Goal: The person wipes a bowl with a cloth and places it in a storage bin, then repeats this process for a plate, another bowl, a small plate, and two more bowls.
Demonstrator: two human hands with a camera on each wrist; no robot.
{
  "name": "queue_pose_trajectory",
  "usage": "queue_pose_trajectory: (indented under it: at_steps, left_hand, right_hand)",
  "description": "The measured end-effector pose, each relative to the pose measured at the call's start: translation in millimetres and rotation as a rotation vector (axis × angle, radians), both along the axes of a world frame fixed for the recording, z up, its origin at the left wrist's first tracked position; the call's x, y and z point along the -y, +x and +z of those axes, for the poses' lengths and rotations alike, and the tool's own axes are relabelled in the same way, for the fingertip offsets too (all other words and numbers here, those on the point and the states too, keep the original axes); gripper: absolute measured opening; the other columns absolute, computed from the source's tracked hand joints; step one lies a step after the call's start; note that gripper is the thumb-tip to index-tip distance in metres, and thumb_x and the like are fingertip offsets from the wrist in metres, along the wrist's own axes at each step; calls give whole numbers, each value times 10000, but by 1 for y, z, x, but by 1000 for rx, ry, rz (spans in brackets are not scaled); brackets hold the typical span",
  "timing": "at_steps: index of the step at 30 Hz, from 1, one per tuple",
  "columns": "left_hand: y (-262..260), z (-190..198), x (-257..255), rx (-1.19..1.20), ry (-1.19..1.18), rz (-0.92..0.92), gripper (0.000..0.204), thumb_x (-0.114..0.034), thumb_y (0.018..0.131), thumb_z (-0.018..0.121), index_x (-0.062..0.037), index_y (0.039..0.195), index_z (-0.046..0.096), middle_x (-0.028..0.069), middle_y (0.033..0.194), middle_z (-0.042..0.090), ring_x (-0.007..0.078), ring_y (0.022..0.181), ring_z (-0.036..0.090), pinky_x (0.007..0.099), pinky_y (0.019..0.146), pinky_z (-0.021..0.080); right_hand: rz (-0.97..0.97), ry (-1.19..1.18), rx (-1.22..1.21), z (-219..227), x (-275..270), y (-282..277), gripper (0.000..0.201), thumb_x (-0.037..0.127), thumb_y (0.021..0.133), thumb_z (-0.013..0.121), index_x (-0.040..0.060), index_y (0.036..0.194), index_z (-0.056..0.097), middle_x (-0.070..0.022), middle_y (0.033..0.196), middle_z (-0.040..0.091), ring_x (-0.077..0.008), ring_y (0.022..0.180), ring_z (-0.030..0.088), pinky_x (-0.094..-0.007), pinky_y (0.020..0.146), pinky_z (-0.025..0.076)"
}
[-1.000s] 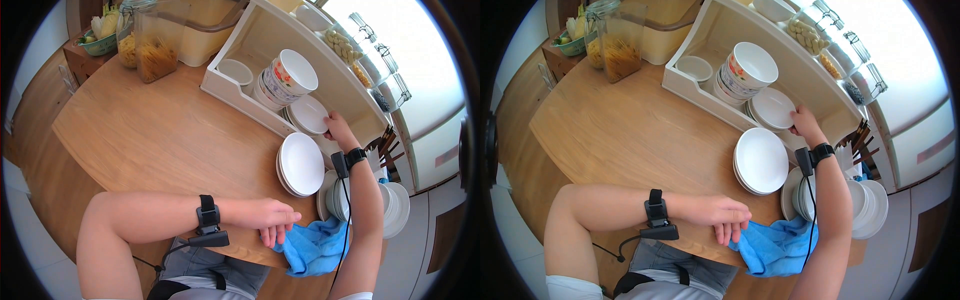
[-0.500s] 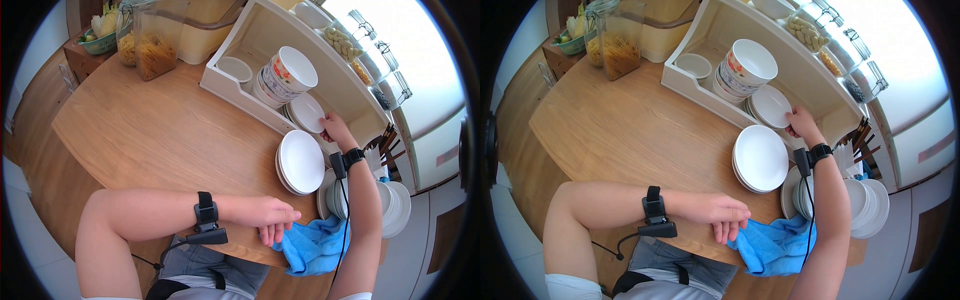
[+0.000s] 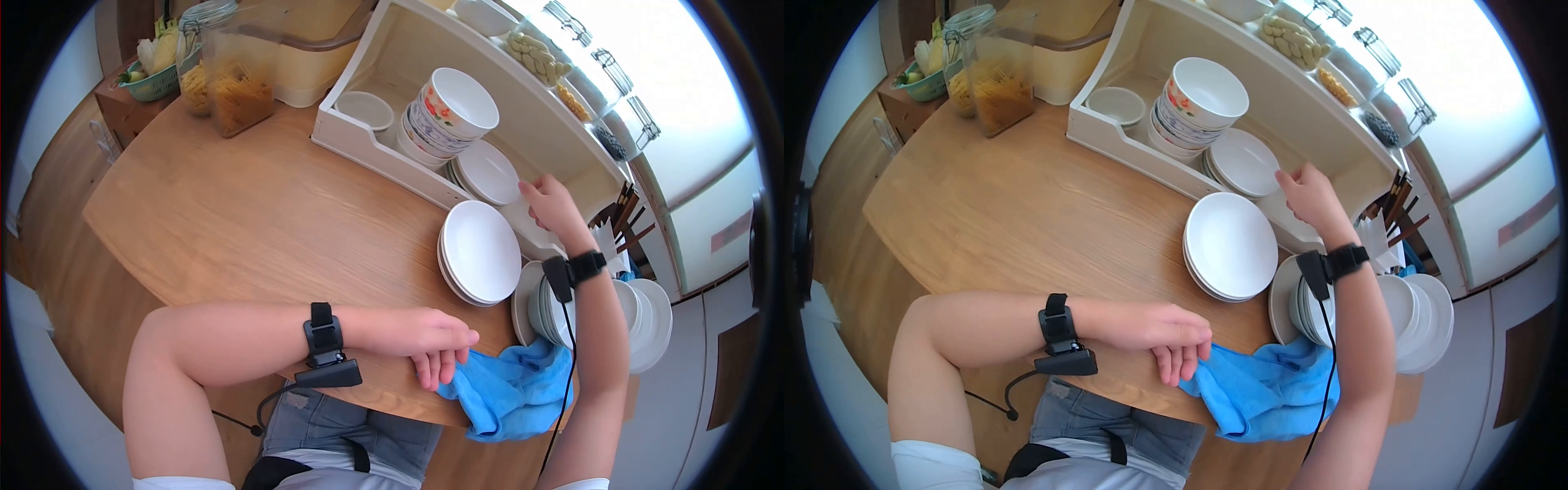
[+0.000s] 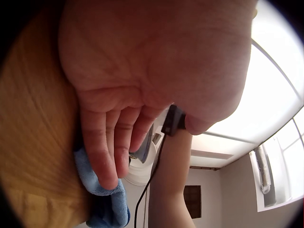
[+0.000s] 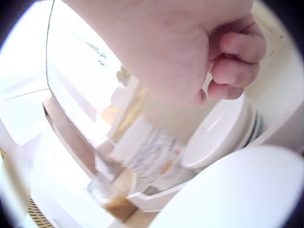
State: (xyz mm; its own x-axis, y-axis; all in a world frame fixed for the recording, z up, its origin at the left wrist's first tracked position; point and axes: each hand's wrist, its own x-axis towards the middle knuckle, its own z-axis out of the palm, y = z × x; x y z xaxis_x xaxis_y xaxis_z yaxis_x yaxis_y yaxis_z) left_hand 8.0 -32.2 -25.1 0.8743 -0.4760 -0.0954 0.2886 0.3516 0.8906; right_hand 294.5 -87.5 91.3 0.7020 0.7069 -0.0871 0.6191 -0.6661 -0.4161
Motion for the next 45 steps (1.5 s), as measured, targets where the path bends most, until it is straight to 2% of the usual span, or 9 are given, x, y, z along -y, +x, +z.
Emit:
queue_pose_trajectory:
  at_steps: [5, 10, 12, 17, 22, 26, 33, 39, 45]
  left_hand:
    - [2, 3, -4, -19, -3, 22, 372, -320, 1081, 429, 27, 1137, 550, 136, 936, 673, 190, 819, 698, 293, 737, 582]
    - [1, 12, -16, 72, 225, 223, 232, -230, 1055, 512, -24, 957, 556, 78, 791, 674, 138, 728, 666, 267, 663, 538]
    - [0, 18, -24, 89, 302, 294, 277, -237, 1055, 514, -61, 841, 513, 63, 747, 669, 112, 665, 625, 257, 615, 502]
    - [0, 29, -36, 21, 401, 403, 274, -230, 1055, 502, -59, 841, 514, 37, 705, 605, 125, 684, 647, 257, 618, 504]
    - [10, 19, -39, -21, 448, 708, 194, -232, 1052, 489, -42, 1016, 510, 6, 687, 485, 171, 690, 657, 265, 603, 533]
    - [20, 15, -40, -70, 354, 747, 179, -232, 1054, 471, -67, 1122, 458, 39, 808, 530, 172, 700, 644, 264, 584, 546]
    - [28, 18, -28, -7, 483, 802, 201, -258, 1054, 483, -70, 1124, 468, 23, 841, 538, 139, 713, 620, 239, 567, 530]
    - [38, 26, -21, -104, 503, 895, 283, -362, 1023, 575, -87, 982, 527, 2, 799, 556, 112, 696, 622, 236, 570, 509]
    - [55, 39, -27, -237, 880, 835, 315, -376, 960, 665, -94, 866, 561, -11, 747, 585, 96, 632, 591, 234, 576, 477]
  right_hand:
    - [308, 286, 35, 34, 61, -99, 228, 209, 954, 662, 7, 929, 561, -53, 536, 524, -128, 485, 516, -291, 475, 398]
    - [573, 187, 75, 9, 130, -170, 185, 137, 896, 702, 58, 880, 536, -91, 541, 551, -286, 488, 592, -367, 468, 453]
    - [603, 147, 74, -17, 139, -173, 203, 177, 897, 708, 71, 875, 536, -95, 564, 588, -308, 516, 620, -402, 477, 477]
    - [627, 149, -84, -59, 141, -157, 221, 255, 924, 678, 70, 896, 561, -103, 582, 619, -314, 529, 630, -416, 493, 488]
    - [714, 180, -164, -74, 147, -143, 259, 329, 911, 692, 88, 939, 599, -96, 584, 616, -303, 533, 632, -411, 491, 489]
    - [793, 191, -160, -79, 155, -136, 282, 358, 913, 686, 94, 952, 593, -105, 581, 609, -322, 550, 635, -433, 498, 492]
    - [797, 225, -66, -91, 160, -131, 230, 311, 894, 707, 112, 952, 609, -93, 620, 627, -322, 578, 637, -415, 517, 497]
    - [813, 326, -43, -98, 163, -131, 171, 246, 904, 683, 109, 903, 580, -123, 634, 622, -349, 597, 631, -446, 534, 492]
    - [776, 437, -209, -100, 166, -128, 160, 216, 934, 611, 87, 948, 518, -179, 689, 637, -415, 662, 632, -521, 580, 485]
